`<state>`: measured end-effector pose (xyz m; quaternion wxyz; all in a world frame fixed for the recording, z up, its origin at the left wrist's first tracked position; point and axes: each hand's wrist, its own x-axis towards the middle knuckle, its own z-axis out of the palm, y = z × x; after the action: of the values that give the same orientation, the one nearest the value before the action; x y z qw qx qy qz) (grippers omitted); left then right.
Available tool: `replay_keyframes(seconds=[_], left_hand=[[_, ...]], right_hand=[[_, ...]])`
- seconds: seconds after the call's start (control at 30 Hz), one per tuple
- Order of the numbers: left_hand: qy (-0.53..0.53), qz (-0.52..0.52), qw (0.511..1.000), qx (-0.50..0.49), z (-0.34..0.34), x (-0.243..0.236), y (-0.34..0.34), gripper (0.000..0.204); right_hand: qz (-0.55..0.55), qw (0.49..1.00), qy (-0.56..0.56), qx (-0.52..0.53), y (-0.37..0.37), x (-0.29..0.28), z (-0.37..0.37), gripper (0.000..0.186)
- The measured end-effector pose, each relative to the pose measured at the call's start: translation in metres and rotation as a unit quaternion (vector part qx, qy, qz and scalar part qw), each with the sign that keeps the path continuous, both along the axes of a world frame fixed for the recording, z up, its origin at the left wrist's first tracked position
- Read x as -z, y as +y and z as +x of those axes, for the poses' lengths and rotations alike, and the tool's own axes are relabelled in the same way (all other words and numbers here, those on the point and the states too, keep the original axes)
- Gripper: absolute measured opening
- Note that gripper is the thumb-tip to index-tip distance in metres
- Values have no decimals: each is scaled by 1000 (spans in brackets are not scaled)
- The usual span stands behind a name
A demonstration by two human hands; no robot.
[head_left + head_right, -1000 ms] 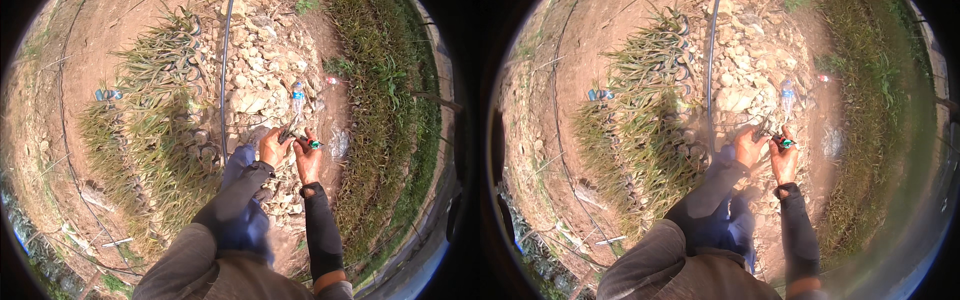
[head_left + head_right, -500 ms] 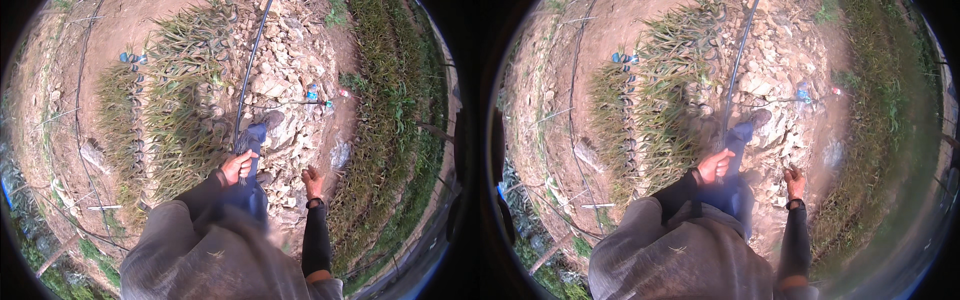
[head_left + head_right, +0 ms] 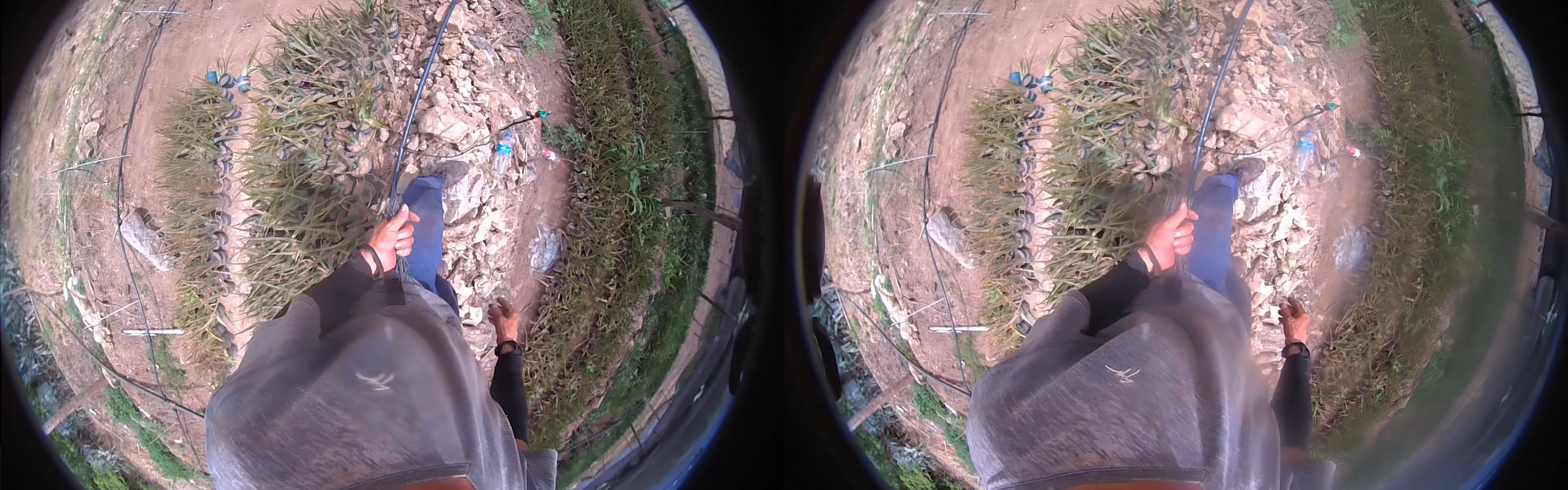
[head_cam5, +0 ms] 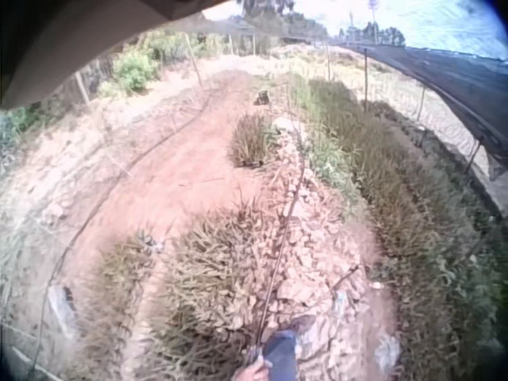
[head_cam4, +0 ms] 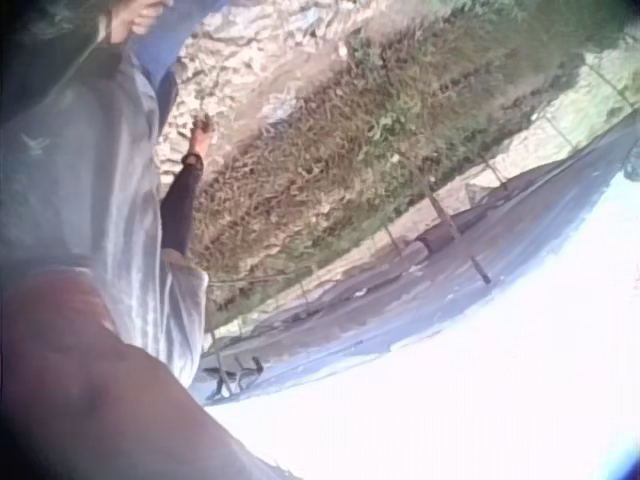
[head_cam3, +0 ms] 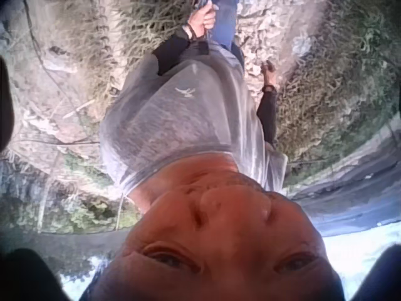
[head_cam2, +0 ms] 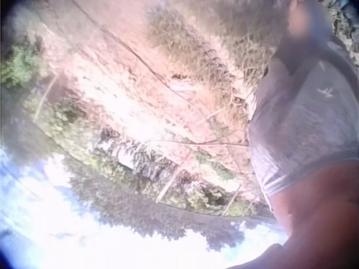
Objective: The person installs drip irrigation emitters onto a black irrigation pipe laid on the ground. They repeatedly pick up small black emitters, align them with the pipe, and press them into place using a handheld green and red tool. The person walks along the pipe, repeating this process at multiple locations.
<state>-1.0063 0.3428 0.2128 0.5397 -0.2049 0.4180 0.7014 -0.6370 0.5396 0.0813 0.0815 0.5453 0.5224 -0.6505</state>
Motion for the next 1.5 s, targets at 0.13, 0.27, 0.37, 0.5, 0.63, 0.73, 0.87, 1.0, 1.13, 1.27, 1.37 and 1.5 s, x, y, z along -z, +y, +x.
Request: replay_keyframes(seconds=[0.13,0.27,0.37,0.5,0.63,0.73,0.87,1.0,1.13,1.27,1.37,1.5], left_hand=[[38,-87,991,-89,2,17,-81,37],[-62,-55,976,-199,9,73,-136,37],[-52,-45,977,-204,20,82,-129,37],[-59,-32,977,-204,16,81,-116,37],[-45,-48,970,-235,10,81,-130,39],[-5,-95,963,-254,9,93,-173,40],[7,-198,938,-285,33,107,-247,40],[-27,-319,904,-282,78,120,-324,39],[-23,-340,894,-290,113,117,-353,41],[-2,-349,896,-276,121,104,-361,45],[28,-352,893,-279,98,111,-358,43],[79,-333,898,-276,50,103,-318,41]], right_hand=[[39,999,21,-9,-8,-21,31,54],[79,997,-24,1,0,-44,80,48],[104,993,-50,15,-1,-57,115,47],[111,990,-78,24,-13,-60,134,46],[91,994,-59,26,-34,-54,126,45],[58,998,-21,26,-56,-47,118,43],[40,999,-18,7,-77,-32,125,42],[34,998,-27,-39,-76,-11,141,41],[44,996,-27,-69,-52,0,146,41],[65,996,1,-55,-43,-4,143,42],[75,997,6,-30,-53,-15,158,42],[39,998,-27,40,-78,19,236,27]])
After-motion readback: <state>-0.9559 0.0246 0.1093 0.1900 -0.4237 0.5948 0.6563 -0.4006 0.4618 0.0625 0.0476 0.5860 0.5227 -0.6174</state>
